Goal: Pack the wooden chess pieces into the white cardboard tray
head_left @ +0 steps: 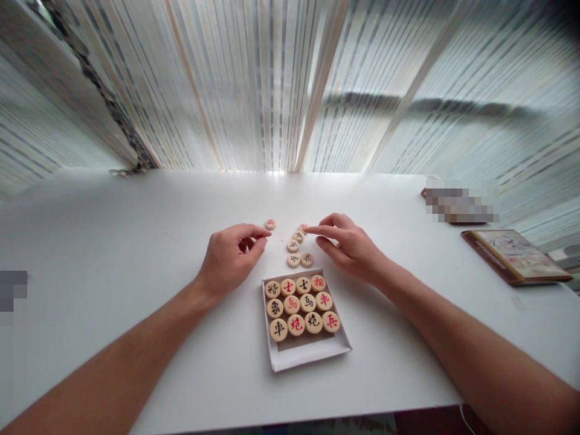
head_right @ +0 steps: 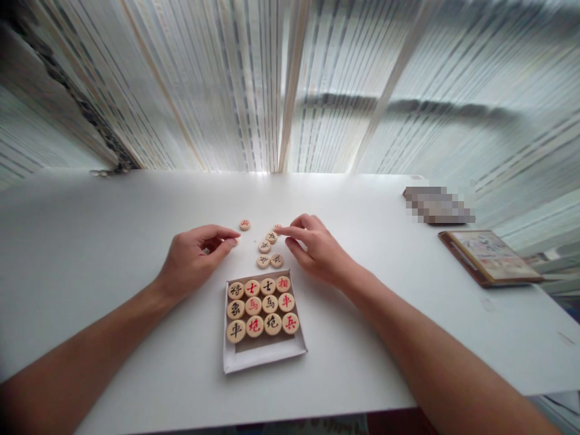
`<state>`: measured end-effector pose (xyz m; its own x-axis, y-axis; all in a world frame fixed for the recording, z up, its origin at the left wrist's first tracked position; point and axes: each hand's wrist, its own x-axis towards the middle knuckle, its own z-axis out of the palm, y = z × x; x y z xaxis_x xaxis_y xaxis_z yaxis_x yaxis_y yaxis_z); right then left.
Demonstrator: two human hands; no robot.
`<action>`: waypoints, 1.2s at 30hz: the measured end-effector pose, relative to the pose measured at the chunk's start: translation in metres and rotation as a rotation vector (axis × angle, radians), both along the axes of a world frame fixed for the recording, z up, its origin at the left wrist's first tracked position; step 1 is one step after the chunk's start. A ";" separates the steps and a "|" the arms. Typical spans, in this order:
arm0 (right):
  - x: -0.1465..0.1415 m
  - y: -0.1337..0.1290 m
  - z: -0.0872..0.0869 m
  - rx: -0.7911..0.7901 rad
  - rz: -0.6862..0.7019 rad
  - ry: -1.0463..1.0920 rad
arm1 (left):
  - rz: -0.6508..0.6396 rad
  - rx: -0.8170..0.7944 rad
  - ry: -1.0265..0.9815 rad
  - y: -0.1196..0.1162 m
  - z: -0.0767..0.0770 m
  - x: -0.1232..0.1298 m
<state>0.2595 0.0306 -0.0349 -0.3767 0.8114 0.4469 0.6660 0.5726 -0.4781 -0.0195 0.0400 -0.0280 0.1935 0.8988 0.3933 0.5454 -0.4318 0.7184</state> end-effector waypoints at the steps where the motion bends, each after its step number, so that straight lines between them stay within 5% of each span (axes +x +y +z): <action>1: -0.003 0.001 -0.002 0.022 -0.004 -0.044 | -0.006 -0.004 -0.002 0.000 0.000 0.001; 7: -0.002 0.004 -0.002 0.061 0.009 -0.259 | -0.015 -0.001 -0.003 0.000 -0.001 0.002; 24: 0.014 -0.007 0.015 -0.049 0.189 -0.269 | -0.019 0.006 0.003 -0.003 0.004 0.002; 31: 0.011 -0.008 0.013 -0.049 0.114 -0.084 | -0.024 0.017 -0.003 -0.004 0.004 0.001; 36: -0.001 -0.014 0.011 -0.146 0.004 0.285 | -0.055 0.038 -0.016 -0.008 0.007 0.003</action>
